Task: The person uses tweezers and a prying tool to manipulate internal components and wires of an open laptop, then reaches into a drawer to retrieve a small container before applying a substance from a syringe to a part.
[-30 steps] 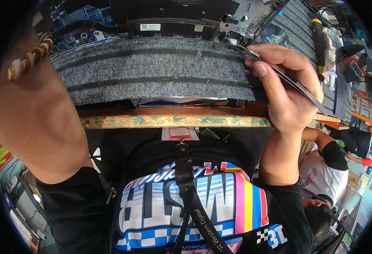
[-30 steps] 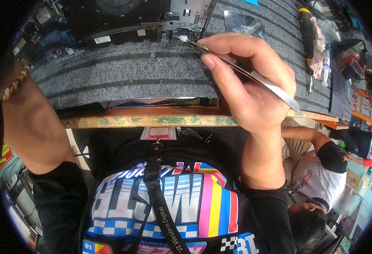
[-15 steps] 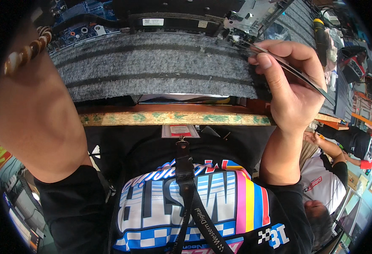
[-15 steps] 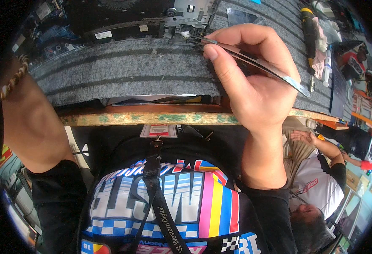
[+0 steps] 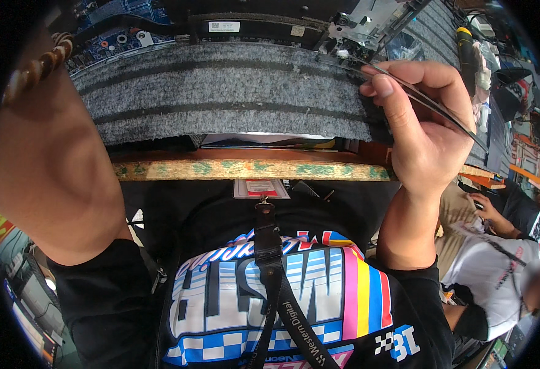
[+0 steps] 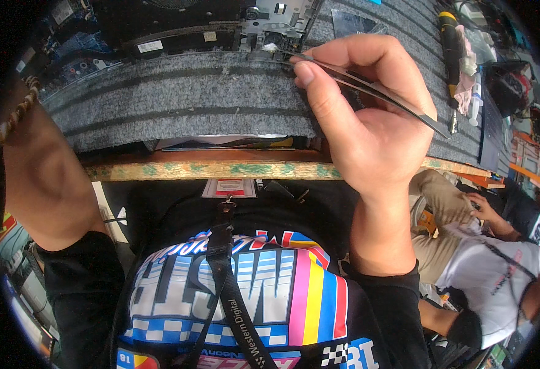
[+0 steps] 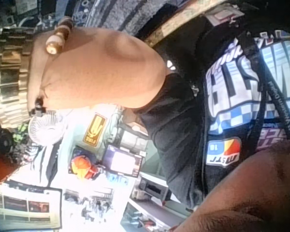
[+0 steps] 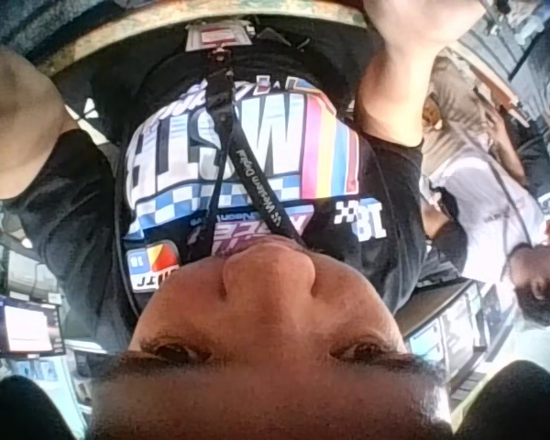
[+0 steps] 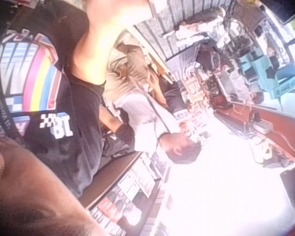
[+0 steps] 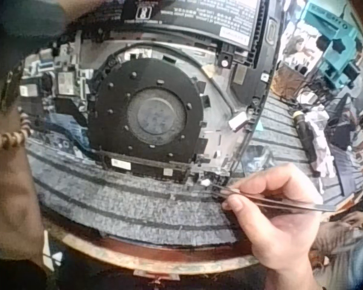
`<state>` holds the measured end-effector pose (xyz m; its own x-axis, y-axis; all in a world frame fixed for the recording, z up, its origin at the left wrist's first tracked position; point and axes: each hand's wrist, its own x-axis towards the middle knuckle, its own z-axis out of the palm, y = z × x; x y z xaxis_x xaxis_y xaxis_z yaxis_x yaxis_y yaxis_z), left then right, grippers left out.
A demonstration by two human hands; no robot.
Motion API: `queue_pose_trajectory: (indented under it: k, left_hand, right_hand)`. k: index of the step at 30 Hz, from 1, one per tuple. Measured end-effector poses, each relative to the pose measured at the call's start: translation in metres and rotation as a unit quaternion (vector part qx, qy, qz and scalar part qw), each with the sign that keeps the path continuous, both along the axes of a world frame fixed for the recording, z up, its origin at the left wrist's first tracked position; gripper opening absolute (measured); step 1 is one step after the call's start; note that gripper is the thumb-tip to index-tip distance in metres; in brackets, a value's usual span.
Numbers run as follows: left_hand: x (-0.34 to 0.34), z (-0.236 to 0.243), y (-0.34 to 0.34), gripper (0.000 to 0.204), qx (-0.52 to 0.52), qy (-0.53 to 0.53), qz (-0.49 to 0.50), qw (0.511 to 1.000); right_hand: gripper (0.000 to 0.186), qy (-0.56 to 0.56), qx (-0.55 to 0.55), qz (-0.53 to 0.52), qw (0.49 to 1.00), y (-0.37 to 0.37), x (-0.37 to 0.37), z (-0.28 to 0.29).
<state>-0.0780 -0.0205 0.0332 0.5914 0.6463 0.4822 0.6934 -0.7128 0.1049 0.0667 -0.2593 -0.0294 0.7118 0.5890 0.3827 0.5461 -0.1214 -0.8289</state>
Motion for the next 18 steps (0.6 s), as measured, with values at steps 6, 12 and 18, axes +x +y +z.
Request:
queue_pose_trajectory:
  k: [6, 12, 18]
  left_hand:
    - [-0.001, 0.01, 0.004, 0.037, -0.208, 0.008, 0.106, 0.972]
    - [-0.005, -0.024, 0.015, 0.036, 0.08, 0.045, 0.062, 0.994]
    - [0.004, 0.017, 0.016, 0.035, -0.165, 0.09, 0.128, 0.974]
  right_hand:
    - [0.017, -0.004, -0.009, 0.004, 1.0, 0.002, -0.003, 0.0]
    - [0.017, 0.004, 0.009, -0.008, 1.0, 0.0, -0.004, 0.0]
    - [0.018, 0.003, 0.017, -0.007, 1.0, 0.003, -0.005, 0.001]
